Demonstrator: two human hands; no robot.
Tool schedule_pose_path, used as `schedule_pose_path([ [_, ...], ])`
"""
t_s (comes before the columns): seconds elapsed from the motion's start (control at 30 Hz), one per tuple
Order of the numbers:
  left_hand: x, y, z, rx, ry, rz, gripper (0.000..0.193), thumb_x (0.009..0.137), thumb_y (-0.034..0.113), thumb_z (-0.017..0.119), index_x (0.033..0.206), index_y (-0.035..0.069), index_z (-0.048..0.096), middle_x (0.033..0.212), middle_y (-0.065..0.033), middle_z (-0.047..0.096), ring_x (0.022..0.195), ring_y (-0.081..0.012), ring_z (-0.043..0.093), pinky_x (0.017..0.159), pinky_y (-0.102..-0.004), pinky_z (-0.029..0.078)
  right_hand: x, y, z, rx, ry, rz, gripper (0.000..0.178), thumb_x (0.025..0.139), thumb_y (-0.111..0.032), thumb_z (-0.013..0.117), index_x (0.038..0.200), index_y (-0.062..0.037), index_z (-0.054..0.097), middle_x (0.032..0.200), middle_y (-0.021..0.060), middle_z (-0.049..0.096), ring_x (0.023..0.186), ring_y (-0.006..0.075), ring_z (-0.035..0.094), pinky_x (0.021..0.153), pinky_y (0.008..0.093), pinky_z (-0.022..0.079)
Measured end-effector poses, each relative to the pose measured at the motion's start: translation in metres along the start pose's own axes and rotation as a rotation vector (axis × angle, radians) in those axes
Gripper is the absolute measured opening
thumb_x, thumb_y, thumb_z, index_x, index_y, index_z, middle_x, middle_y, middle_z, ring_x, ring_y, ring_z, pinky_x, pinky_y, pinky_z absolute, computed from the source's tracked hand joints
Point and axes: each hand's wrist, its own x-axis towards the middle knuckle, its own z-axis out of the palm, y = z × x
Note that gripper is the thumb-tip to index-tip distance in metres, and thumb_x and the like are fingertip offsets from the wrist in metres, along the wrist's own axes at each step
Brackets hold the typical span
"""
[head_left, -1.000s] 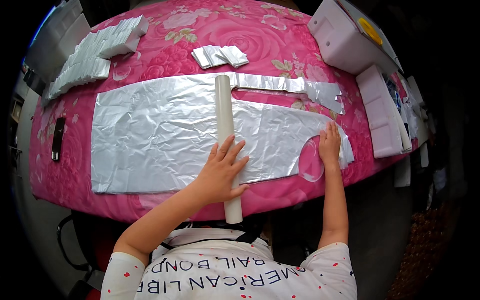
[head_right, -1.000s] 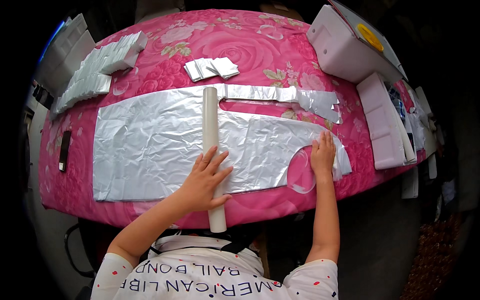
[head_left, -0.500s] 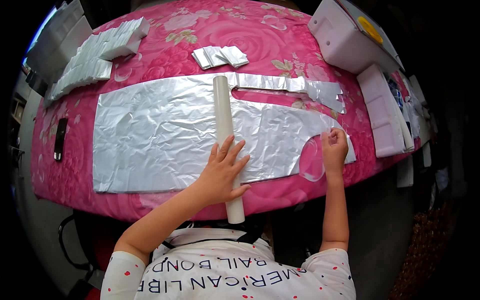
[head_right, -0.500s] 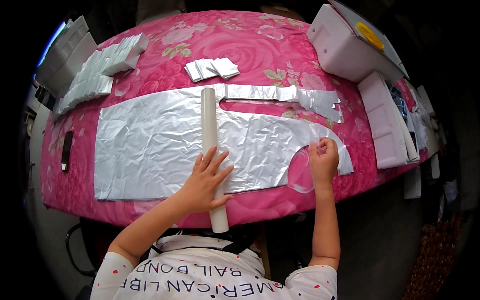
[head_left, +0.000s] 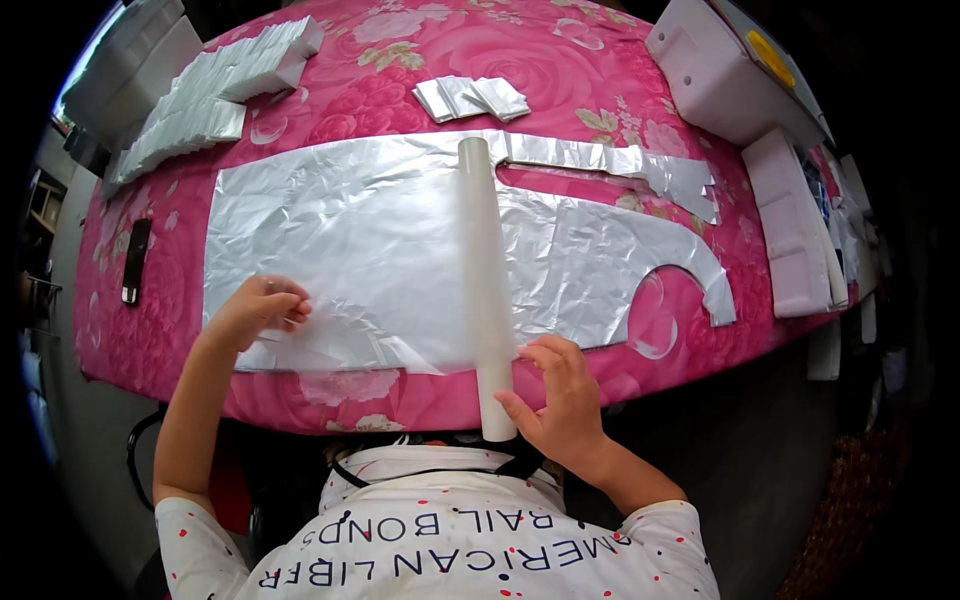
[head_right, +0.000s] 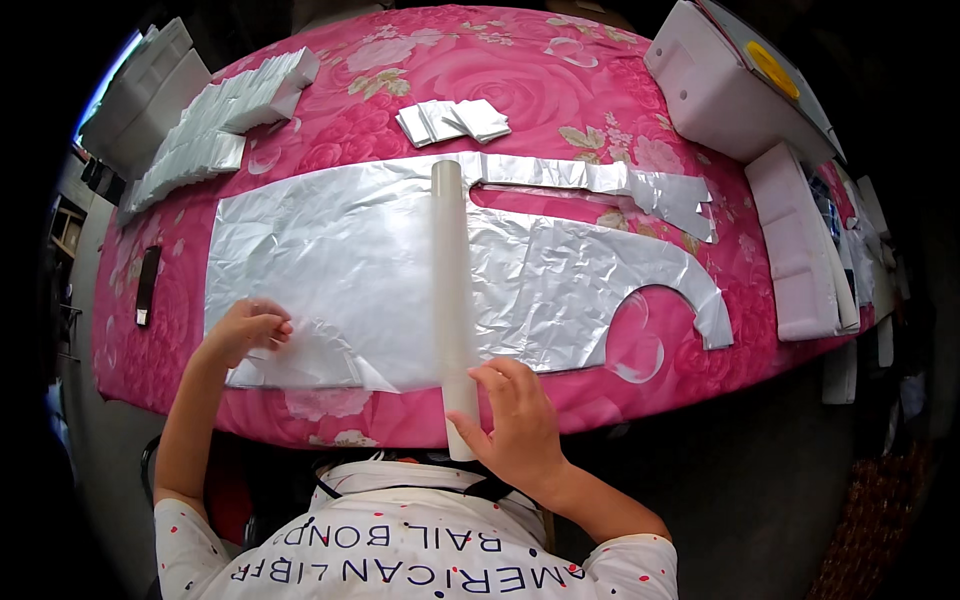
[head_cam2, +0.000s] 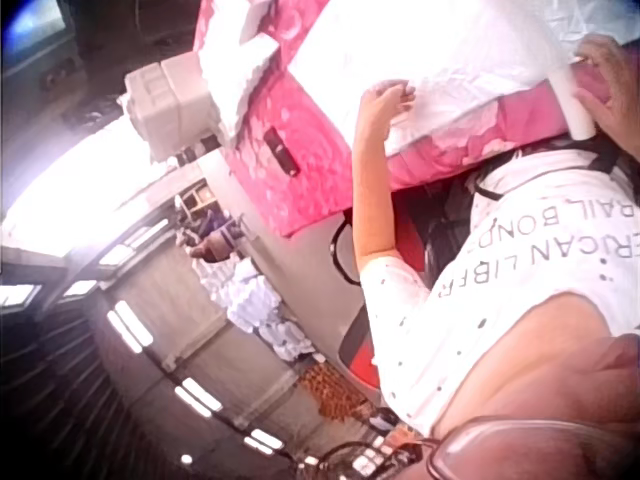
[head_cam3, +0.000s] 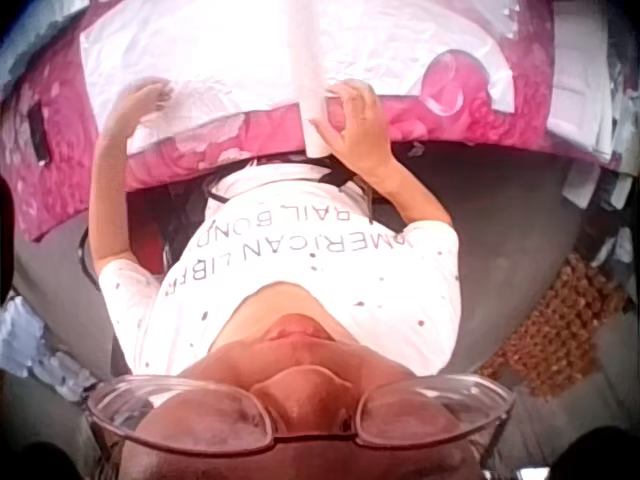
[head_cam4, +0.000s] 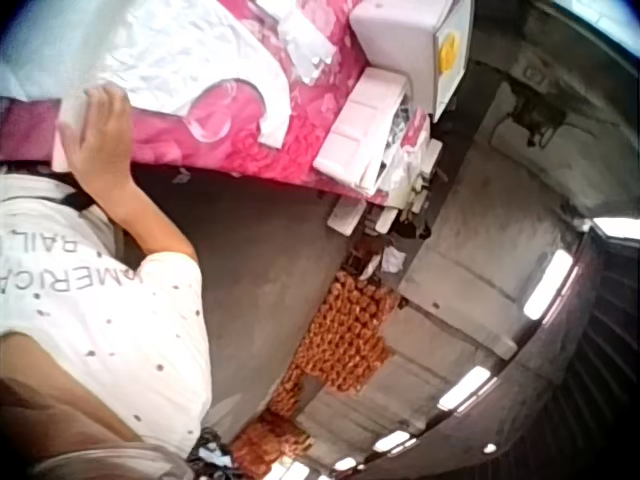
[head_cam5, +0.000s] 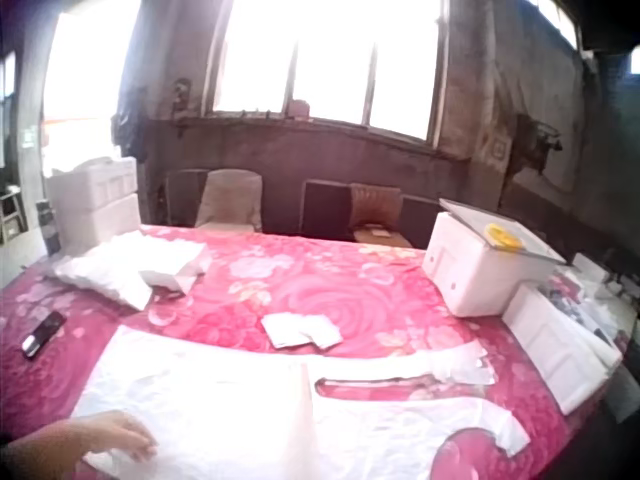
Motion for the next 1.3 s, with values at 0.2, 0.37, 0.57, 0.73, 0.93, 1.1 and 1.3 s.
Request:
schedule_pose_path([
  [0.2, -0.023, -0.026, -0.087, 0.996, 0.636, 0.484, 0.023, 0.074, -0.001, 0.058, 0.097, -0.002, 0.058, 0.096, -0.0133, 0.062, 0.089, -0.0255, 0.060, 0.077, -0.0325, 0.047, -0.006, -0.005, 0.014, -0.080, -0.544, 0.453, 0.054, 0.074, -0.053, 0.064, 0.082, 0.0007, 0.058, 0.067, 0.0148, 0.060, 0.063, 0.0311, 0.061, 0.059, 0.0399, 0.048],
  [0.37, -0.012, 0.024, 0.031, 0.812, 0.532, 0.949, 0.030, 0.074, -0.004, 0.057, 0.104, 0.002, 0.058, 0.107, -0.0130, 0.060, 0.101, -0.0309, 0.055, 0.087, -0.0356, 0.044, -0.009, -0.006, 0.019, 0.041, -0.574, 0.572, 0.052, 0.074, -0.047, 0.065, 0.080, 0.0039, 0.061, 0.069, 0.0199, 0.062, 0.066, 0.0345, 0.062, 0.061, 0.0416, 0.048],
  [0.57, 0.051, 0.007, 0.157, 0.628, 0.197, 0.992, 0.052, 0.082, 0.006, 0.050, 0.132, -0.001, 0.037, 0.137, -0.0193, 0.037, 0.126, -0.0342, 0.035, 0.104, -0.0393, 0.030, -0.013, -0.005, 0.014, 0.089, -0.592, 0.595, 0.050, 0.074, -0.045, 0.065, 0.081, 0.0051, 0.062, 0.071, 0.0213, 0.062, 0.067, 0.0358, 0.062, 0.062, 0.0410, 0.048],
  [0.73, 0.062, -0.010, 0.185, 1.011, 0.280, 0.936, 0.058, 0.085, 0.020, 0.039, 0.134, -0.009, 0.028, 0.143, -0.0221, 0.024, 0.135, -0.0327, 0.022, 0.110, -0.0415, 0.017, -0.004, 0.011, 0.005, 0.183, -0.759, 0.655, 0.052, 0.075, -0.047, 0.065, 0.080, 0.0049, 0.063, 0.073, 0.0202, 0.064, 0.067, 0.0327, 0.064, 0.063, 0.0378, 0.050],
  [0.93, 0.062, -0.011, 0.184, 1.132, 0.304, 0.920, 0.061, 0.083, 0.022, 0.037, 0.135, -0.009, 0.028, 0.144, -0.0220, 0.024, 0.136, -0.0320, 0.020, 0.111, -0.0415, 0.014, 0.084, 0.052, 0.015, 0.470, -0.658, 0.614, 0.043, 0.088, -0.039, 0.056, 0.087, 0.0035, 0.063, 0.073, 0.0049, 0.064, 0.064, 0.0111, 0.060, 0.061, 0.0231, 0.048],
  [1.1, 0.062, -0.010, 0.183, 1.147, 0.297, 0.918, 0.060, 0.084, 0.021, 0.037, 0.134, -0.009, 0.029, 0.143, -0.0234, 0.025, 0.135, -0.0334, 0.020, 0.111, -0.0430, 0.014, 0.173, 0.088, 0.041, 0.911, -0.507, 0.770, 0.039, 0.091, -0.038, 0.051, 0.090, 0.0000, 0.061, 0.083, 0.0056, 0.062, 0.076, 0.0112, 0.060, 0.072, 0.0232, 0.050],
  [1.3, 0.061, -0.006, 0.186, 1.126, 0.263, 0.899, 0.060, 0.084, 0.021, 0.036, 0.135, -0.008, 0.027, 0.143, -0.0241, 0.024, 0.135, -0.0349, 0.020, 0.111, -0.0437, 0.013, 0.224, 0.154, 0.089, 1.712, 0.271, 0.935, 0.031, 0.093, -0.027, 0.048, 0.104, 0.0013, 0.053, 0.094, 0.0101, 0.059, 0.081, 0.0222, 0.059, 0.074, 0.0365, 0.052],
])
